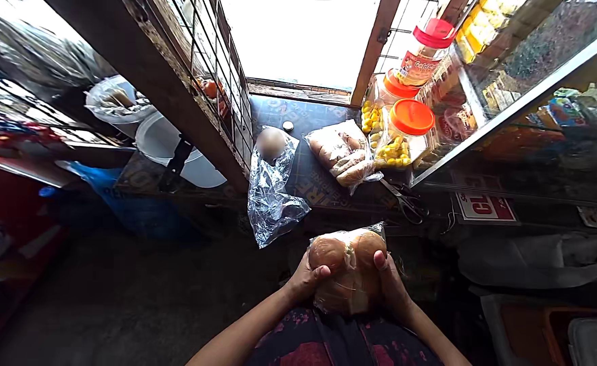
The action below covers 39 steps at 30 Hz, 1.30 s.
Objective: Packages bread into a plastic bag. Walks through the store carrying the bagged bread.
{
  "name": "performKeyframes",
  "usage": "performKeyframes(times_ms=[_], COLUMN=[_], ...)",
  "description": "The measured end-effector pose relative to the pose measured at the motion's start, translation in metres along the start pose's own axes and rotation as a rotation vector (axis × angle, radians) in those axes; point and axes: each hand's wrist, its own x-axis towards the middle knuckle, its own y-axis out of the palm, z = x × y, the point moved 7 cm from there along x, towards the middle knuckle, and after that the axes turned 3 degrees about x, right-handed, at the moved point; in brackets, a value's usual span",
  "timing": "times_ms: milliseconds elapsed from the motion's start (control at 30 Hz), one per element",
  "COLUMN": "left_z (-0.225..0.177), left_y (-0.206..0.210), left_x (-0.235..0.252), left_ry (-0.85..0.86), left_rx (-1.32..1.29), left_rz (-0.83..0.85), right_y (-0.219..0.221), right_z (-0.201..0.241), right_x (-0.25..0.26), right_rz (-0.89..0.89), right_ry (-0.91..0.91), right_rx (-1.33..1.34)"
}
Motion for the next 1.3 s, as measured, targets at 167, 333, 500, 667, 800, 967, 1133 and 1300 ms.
performKeyframes(times_ms=[167,333,500,667,800,967,1133,1300], left_z=[0.008,0.007,0.012,0.001,-0.003,-0.009,-0.008,-0.013], left_y=[0.004,-0.001,-0.034,-0.036,-0.031,-0.015,-0.015,-0.009], left_x=[0.003,0.010,0.011,0.006,0.009,0.009,0.007,0.003], left_ry=[-0.083,-0.102,-0.171,-0.064,-0.002,0.061,0.055,0.073], left_rx=[-0.058,-0.036,0.212,0.217,0.173,0.241,0.239,0.242], left_rz=[0.082,-0.039,-0.214,-0.120,-0.183,0.008,-0.044,-0.027], right_y=[0.003,-0.007,-0.021,-0.033,-0.028,-0.035,-0.035,-0.040], right_z=[-0.021,-0.011,0.045,0.066,0.059,0.043,0.057,0.055], right_x=[0.002,0.014,0.016,0.009,0.007,0.024,0.019,0.022], right_rz=[0.081,0.064,-0.098,-0.108,-0.030,0.136,0.147,0.208], right_ry=[0.069,-0.002,-0.291,-0.264,-0.150,-0.187,-0.221,-0.325], right_rx=[0.255,0.094,-0.686,-0.554,-0.194,-0.161,-0.284,-0.347])
